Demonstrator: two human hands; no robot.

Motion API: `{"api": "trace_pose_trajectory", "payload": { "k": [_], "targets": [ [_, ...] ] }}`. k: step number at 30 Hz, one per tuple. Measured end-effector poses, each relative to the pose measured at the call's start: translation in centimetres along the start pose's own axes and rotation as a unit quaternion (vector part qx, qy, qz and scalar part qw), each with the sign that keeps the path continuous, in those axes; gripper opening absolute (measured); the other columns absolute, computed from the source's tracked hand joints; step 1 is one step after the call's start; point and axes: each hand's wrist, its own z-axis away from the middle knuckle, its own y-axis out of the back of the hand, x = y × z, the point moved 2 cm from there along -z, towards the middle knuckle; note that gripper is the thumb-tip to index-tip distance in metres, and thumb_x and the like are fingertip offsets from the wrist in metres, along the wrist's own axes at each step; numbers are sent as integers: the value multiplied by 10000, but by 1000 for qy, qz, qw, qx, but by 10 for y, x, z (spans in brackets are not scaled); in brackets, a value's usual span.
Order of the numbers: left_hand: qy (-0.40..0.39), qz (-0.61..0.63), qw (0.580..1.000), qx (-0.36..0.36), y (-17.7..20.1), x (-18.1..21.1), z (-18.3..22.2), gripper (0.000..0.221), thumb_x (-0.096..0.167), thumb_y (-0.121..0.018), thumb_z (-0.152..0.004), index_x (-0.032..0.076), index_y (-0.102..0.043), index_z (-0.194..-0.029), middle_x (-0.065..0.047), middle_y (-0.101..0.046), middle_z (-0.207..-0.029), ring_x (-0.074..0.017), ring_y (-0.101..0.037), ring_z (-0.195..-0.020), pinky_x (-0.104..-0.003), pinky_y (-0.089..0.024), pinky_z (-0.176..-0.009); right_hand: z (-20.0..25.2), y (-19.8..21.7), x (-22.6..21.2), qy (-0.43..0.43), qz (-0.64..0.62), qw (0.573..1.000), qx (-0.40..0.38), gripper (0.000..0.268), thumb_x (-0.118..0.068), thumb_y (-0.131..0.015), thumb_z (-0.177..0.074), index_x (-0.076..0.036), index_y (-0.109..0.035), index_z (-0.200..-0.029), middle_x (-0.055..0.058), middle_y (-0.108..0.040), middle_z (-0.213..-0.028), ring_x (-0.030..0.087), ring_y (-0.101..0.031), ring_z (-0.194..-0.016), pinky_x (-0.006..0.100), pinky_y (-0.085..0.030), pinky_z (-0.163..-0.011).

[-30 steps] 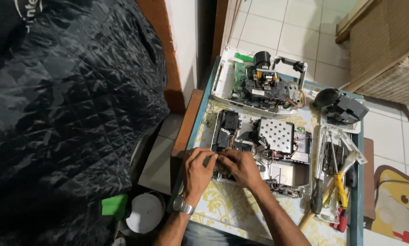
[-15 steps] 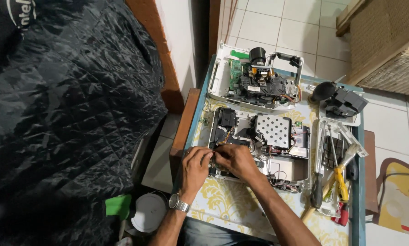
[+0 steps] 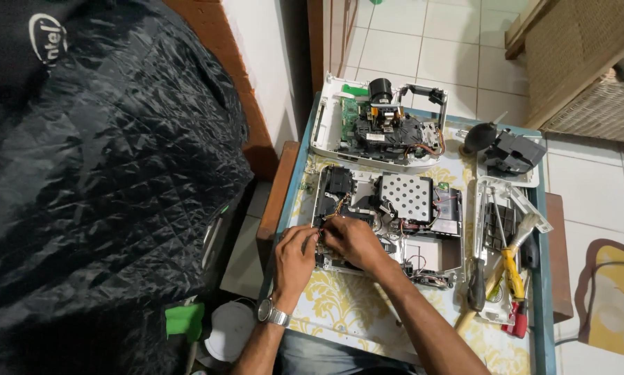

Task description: Disassembling and manipulating internal components of a projector using a screwdriver and hands.

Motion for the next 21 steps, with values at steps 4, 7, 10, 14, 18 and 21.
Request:
{"api": "trace_pose_trajectory", "payload": {
  "k": [4,7,10,14,18,21],
  "targets": [
    [13,12,1000,1,0,0,1,77,87,-710,-934,58,-774,-967,-91,-744,-948,-297,-745,-911,-348,-592,-792,1,17,-8,27,-41,998,-34,163,-123,-672,-910,-54,-711,-1053,227,-744,-879,460,-712,-897,532,-558,-772],
    [20,3,1000,-3,-2,-2,3,77,89,-713,-931,62,-775,-969,-89,-748,-962,-292,-747,-922,-346,-595,-791,1,24,-20,24,-71,997,-37,183,-64,-656,-908,-34,-730,-1073,242,-760,-921,469,-724,-927,515,-567,-817],
    [32,17,999,1,-3,-5,3,95,91,-714,-925,79,-790,-981,-68,-753,-962,-278,-747,-919,-335,-596,-792,-4,21,-13,12,-93,995,-23,175,-182,-714,-928,-63,-765,-1046,207,-763,-867,416,-741,-851,477,-574,-776],
    [33,15,999,9,-4,-6,4,89,90,-723,-911,85,-790,-969,-70,-755,-958,-276,-749,-927,-335,-599,-791,-12,22,-8,13,-100,995,-27,169,-208,-714,-942,-73,-784,-1015,207,-760,-855,402,-744,-829,475,-571,-758],
    [34,13,999,18,-5,-5,5,94,88,-723,-913,91,-794,-974,-58,-758,-964,-261,-750,-927,-328,-598,-793,-15,26,-10,22,-76,995,-59,155,-168,-698,-947,-42,-766,-1007,237,-753,-854,436,-732,-818,505,-566,-762],
    [26,15,999,18,-3,-3,4,98,93,-707,-933,79,-793,-978,-60,-751,-948,-261,-748,-896,-319,-602,-771,-13,18,3,73,-55,995,-28,149,-177,-724,-915,-36,-728,-961,209,-711,-776,424,-707,-742,474,-564,-703]
  ]
}}
